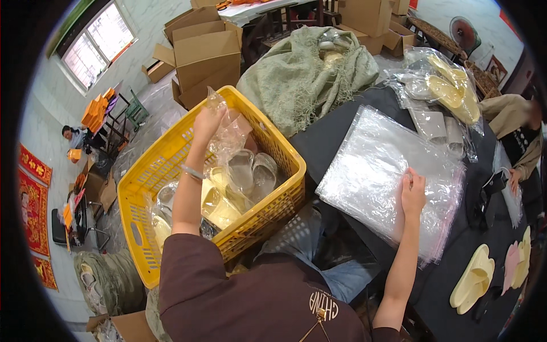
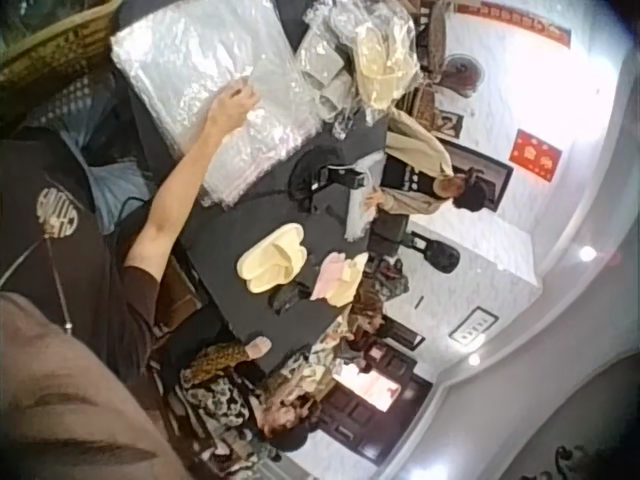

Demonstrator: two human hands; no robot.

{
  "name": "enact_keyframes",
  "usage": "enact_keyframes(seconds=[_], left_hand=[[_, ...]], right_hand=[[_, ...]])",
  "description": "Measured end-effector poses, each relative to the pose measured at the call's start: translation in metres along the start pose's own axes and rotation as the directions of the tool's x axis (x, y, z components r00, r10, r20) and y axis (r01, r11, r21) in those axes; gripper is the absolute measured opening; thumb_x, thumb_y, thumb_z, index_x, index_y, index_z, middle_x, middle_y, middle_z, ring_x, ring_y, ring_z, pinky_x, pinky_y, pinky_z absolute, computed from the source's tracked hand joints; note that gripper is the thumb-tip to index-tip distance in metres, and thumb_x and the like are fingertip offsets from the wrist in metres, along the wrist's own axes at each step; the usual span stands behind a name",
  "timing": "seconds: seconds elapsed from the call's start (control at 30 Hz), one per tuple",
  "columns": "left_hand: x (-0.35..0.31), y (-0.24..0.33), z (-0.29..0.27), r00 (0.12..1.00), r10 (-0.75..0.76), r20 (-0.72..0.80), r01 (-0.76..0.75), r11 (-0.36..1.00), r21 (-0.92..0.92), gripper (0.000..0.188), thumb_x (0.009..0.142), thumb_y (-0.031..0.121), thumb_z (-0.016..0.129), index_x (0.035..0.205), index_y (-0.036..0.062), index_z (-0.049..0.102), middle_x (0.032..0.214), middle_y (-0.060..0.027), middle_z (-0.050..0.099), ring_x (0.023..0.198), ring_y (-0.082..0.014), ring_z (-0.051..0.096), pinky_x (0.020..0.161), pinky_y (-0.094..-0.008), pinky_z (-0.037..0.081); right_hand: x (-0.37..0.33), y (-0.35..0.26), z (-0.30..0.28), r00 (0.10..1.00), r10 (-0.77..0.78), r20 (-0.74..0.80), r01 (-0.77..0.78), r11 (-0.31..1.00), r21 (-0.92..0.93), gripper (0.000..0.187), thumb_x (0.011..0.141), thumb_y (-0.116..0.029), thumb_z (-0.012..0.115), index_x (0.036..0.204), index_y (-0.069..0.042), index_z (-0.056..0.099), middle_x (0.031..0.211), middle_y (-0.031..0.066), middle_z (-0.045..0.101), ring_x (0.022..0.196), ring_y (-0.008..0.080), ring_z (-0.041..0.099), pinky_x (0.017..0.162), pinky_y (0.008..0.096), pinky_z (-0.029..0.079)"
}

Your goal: The person repeatedly picks up pairs of slippers from a yellow basket, places them onto a clear plastic bag on a table, and then moves the bag aside. The slippers are of various colors including black, yellow, pink, and white. The person handles the items one pair at a time in a repetitive cycle.

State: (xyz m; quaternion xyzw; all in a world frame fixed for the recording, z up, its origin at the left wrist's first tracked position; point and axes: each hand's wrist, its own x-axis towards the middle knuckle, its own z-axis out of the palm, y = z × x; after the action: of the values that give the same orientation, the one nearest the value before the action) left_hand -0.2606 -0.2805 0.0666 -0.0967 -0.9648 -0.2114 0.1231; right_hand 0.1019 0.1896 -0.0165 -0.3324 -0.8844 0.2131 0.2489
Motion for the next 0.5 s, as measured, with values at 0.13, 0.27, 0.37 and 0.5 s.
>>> enact_keyframes(seconds=[0.13, 0.27, 0.37, 0.5], left_hand=[[0.019, -0.028, -0.03, 0.999, -0.045, -0.015, 0.046, 0.999, 0.028, 0.034, 0.089, 0.035, 0.051, 0.093, 0.0066, 0.068, 0.086, -0.0168, 0.068, 0.081, -0.032, 0.065, 0.076, -0.0426, 0.049], [0.041, 0.039, -0.127, 0.982, 0.142, -0.122, -0.157, 0.98, -0.124, 0.035, 0.094, 0.033, 0.048, 0.095, 0.0029, 0.066, 0.087, -0.0127, 0.069, 0.08, -0.024, 0.067, 0.071, -0.037, 0.05], [0.027, 0.113, -0.195, 0.958, 0.288, -0.009, -0.228, 0.739, -0.633, 0.037, 0.096, 0.033, 0.047, 0.111, 0.0014, 0.06, 0.102, -0.0087, 0.068, 0.089, -0.0191, 0.066, 0.077, -0.0298, 0.048], [-0.001, 0.189, -0.213, 0.698, 0.704, -0.133, -0.343, 0.165, -0.925, 0.04, 0.096, 0.03, 0.048, 0.123, 0.0011, 0.053, 0.121, -0.0161, 0.058, 0.108, -0.0291, 0.059, 0.091, -0.0373, 0.047]], right_hand=[[-0.001, -0.002, 0.001, 1.0, -0.025, -0.013, 0.025, 1.0, 0.014, 0.029, 0.091, -0.027, 0.052, 0.117, -0.017, 0.059, 0.1, 0.0047, 0.054, 0.085, 0.0222, 0.06, 0.075, 0.038, 0.048], [-0.002, -0.004, -0.001, 1.0, -0.029, -0.012, 0.029, 1.0, 0.013, 0.029, 0.09, -0.027, 0.052, 0.116, -0.016, 0.059, 0.1, 0.0047, 0.054, 0.085, 0.0219, 0.06, 0.075, 0.038, 0.048], [-0.003, 0.0, -0.002, 0.999, -0.016, -0.029, 0.017, 0.999, 0.036, 0.028, 0.091, -0.026, 0.052, 0.115, -0.015, 0.06, 0.099, 0.005, 0.054, 0.084, 0.0215, 0.06, 0.074, 0.0372, 0.048], [-0.003, -0.007, -0.013, 0.994, 0.017, -0.104, -0.002, 0.99, 0.143, 0.025, 0.091, -0.021, 0.052, 0.113, -0.012, 0.061, 0.094, 0.0063, 0.056, 0.081, 0.0207, 0.059, 0.073, 0.0338, 0.048]])
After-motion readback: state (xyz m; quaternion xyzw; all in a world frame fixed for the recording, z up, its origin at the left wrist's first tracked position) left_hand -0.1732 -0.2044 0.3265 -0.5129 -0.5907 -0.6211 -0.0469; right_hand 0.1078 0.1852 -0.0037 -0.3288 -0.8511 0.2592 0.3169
